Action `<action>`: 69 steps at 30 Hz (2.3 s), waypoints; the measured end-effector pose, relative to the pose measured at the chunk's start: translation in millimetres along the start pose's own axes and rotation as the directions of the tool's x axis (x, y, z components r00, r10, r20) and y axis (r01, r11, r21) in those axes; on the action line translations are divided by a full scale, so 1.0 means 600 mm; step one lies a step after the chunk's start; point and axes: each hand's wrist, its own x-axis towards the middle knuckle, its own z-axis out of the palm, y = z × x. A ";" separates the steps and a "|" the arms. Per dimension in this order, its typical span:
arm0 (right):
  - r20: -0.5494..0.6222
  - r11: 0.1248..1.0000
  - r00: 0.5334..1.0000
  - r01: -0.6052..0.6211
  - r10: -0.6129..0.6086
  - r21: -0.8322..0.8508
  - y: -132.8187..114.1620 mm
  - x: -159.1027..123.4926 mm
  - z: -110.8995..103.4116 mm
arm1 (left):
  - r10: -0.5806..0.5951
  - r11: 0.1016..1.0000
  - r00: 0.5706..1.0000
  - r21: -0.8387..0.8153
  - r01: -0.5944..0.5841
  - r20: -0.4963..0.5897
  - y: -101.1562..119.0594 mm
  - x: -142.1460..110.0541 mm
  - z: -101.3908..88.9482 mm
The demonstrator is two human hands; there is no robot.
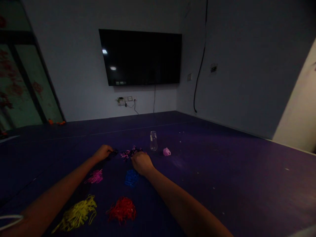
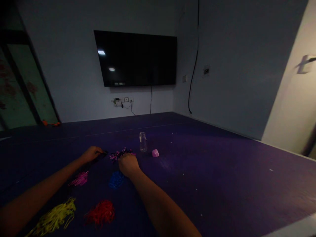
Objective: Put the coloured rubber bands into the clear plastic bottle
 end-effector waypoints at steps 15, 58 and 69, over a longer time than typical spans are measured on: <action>-0.003 0.999 1.000 -0.023 0.023 0.035 -0.002 -0.004 -0.005 | -0.022 0.987 0.999 0.159 0.017 0.028 -0.013 -0.003 -0.013; 0.021 0.994 0.996 -0.084 0.083 0.065 0.000 -0.002 -0.008 | -0.203 0.971 0.901 -0.039 0.236 0.384 0.030 -0.144 -0.117; -0.011 0.994 0.996 -0.084 0.085 0.064 -0.001 -0.006 -0.008 | -0.054 0.995 0.994 0.089 0.046 0.093 0.021 -0.033 -0.038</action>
